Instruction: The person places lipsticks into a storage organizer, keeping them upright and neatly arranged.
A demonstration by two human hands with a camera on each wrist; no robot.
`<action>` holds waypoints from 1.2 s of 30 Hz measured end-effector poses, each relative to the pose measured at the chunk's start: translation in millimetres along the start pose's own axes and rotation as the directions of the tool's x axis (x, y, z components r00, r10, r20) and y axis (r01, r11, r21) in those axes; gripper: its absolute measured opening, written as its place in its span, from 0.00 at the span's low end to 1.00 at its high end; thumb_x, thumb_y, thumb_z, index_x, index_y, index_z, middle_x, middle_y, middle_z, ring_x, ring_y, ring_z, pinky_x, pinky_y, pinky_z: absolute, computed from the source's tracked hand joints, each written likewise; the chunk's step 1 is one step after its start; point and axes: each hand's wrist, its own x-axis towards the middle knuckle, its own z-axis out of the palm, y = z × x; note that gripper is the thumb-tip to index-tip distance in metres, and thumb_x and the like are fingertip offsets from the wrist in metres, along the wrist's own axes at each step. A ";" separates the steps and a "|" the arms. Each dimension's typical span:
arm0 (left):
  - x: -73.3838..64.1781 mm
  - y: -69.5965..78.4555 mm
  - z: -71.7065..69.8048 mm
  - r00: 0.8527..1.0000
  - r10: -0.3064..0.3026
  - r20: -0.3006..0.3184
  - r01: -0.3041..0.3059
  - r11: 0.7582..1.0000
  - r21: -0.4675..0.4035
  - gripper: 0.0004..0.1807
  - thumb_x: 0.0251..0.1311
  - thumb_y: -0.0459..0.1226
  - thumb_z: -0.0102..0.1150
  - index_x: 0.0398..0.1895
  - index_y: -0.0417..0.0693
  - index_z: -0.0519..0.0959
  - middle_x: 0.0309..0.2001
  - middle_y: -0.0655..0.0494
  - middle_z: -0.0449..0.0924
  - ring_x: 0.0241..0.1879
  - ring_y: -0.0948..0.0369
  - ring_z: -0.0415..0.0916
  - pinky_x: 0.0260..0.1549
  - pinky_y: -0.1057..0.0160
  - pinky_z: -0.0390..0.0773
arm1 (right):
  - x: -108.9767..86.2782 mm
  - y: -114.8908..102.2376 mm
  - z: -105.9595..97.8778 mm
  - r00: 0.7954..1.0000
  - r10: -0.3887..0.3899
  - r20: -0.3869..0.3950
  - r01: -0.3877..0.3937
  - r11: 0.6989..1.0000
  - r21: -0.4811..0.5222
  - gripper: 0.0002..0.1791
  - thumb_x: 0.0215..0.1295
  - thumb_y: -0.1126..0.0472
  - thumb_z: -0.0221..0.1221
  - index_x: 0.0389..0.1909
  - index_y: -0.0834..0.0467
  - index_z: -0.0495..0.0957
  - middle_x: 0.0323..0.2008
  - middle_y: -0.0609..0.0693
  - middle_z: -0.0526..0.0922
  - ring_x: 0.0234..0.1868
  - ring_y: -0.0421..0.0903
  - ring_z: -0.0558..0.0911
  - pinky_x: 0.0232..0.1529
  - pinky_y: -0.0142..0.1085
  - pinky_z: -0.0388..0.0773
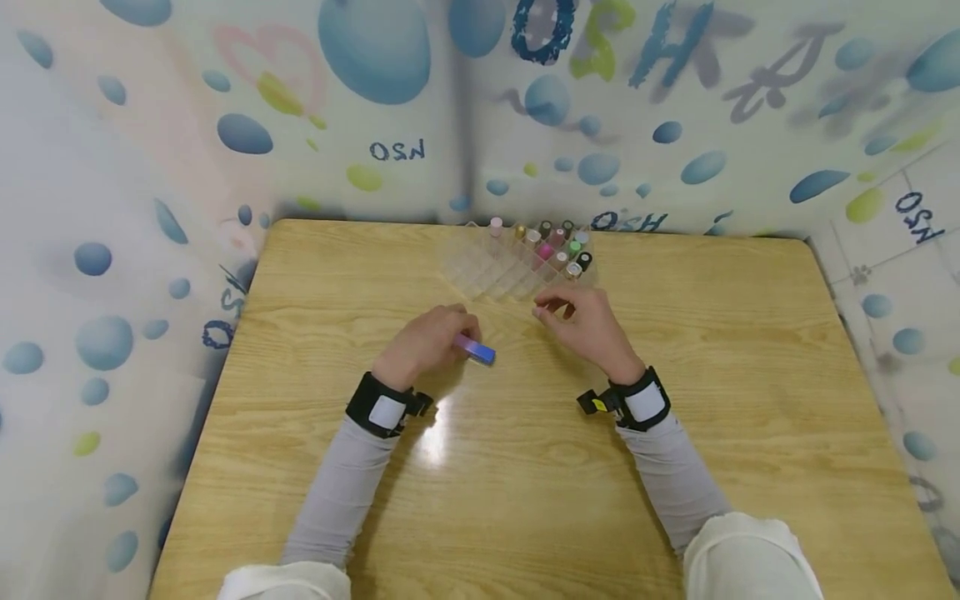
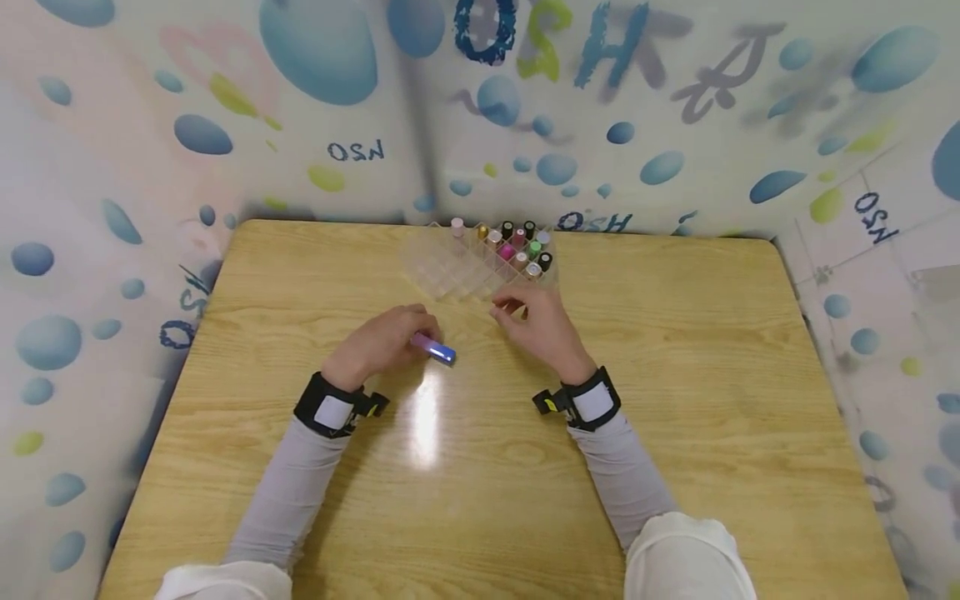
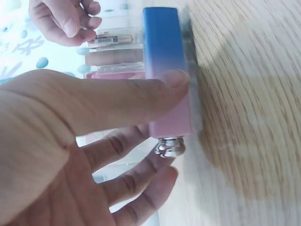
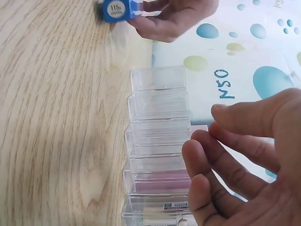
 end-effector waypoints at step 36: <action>7.0 9.9 -9.5 0.972 0.047 -0.228 -0.114 0.950 -0.289 0.10 0.68 0.36 0.64 0.48 0.41 0.82 0.47 0.50 0.85 0.47 0.54 0.83 0.51 0.55 0.84 | -1.5 -3.8 11.8 0.987 -0.054 0.150 0.040 0.995 0.090 0.11 0.62 0.64 0.70 0.46 0.60 0.87 0.41 0.50 0.88 0.38 0.44 0.84 0.43 0.41 0.86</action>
